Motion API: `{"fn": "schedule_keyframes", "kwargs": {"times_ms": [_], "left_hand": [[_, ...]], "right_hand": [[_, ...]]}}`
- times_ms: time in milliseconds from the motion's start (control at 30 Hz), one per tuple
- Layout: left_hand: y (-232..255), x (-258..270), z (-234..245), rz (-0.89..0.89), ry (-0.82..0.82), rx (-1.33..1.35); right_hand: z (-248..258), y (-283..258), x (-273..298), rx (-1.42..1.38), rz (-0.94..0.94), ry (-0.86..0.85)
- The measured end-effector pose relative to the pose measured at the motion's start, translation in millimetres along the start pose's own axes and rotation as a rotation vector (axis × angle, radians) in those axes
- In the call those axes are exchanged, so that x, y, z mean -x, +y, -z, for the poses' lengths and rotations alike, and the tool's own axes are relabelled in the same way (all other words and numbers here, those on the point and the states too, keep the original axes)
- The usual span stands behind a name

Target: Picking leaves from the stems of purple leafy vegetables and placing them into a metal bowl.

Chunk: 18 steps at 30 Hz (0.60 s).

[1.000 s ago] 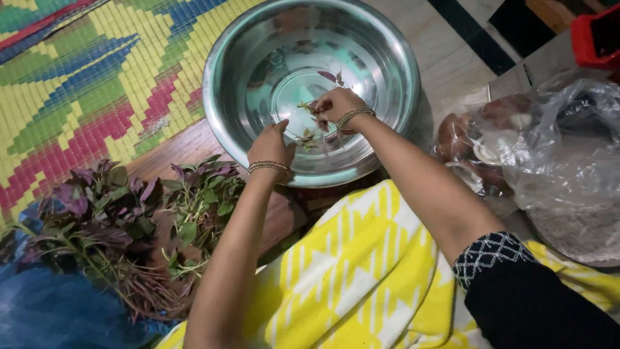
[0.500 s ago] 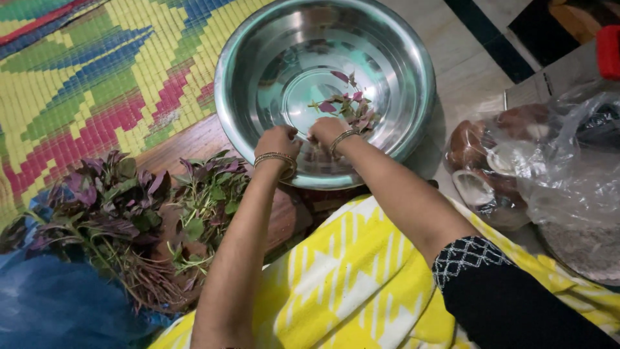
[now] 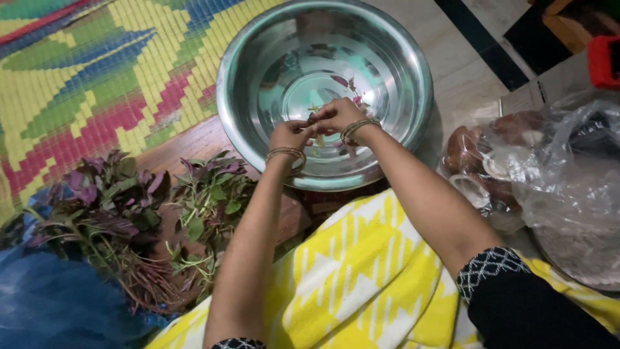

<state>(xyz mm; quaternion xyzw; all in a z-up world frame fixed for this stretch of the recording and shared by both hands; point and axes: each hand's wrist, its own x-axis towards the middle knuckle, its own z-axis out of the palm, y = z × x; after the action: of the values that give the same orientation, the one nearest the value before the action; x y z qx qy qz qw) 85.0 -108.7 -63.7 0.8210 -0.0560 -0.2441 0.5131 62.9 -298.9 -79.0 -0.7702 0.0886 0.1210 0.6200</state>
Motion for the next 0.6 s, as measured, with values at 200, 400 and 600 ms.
{"fn": "schedule_keyframes", "kwargs": {"times_ms": [200,400,600], "left_hand": [[-17.8,-8.2,2.1,-0.053,0.119,0.057],[-21.5,-14.7,2.3,-0.019,0.123,0.135],[-4.0,3.8,-7.9,-0.032,0.143,-0.053]], "right_hand": [[7.2,-2.2,6.5,-0.171,-0.044,-0.015],[9.7,-11.3,15.0,-0.201,-0.068,-0.036],[5.5,-20.1,19.0,-0.157,-0.088,-0.066]]}}
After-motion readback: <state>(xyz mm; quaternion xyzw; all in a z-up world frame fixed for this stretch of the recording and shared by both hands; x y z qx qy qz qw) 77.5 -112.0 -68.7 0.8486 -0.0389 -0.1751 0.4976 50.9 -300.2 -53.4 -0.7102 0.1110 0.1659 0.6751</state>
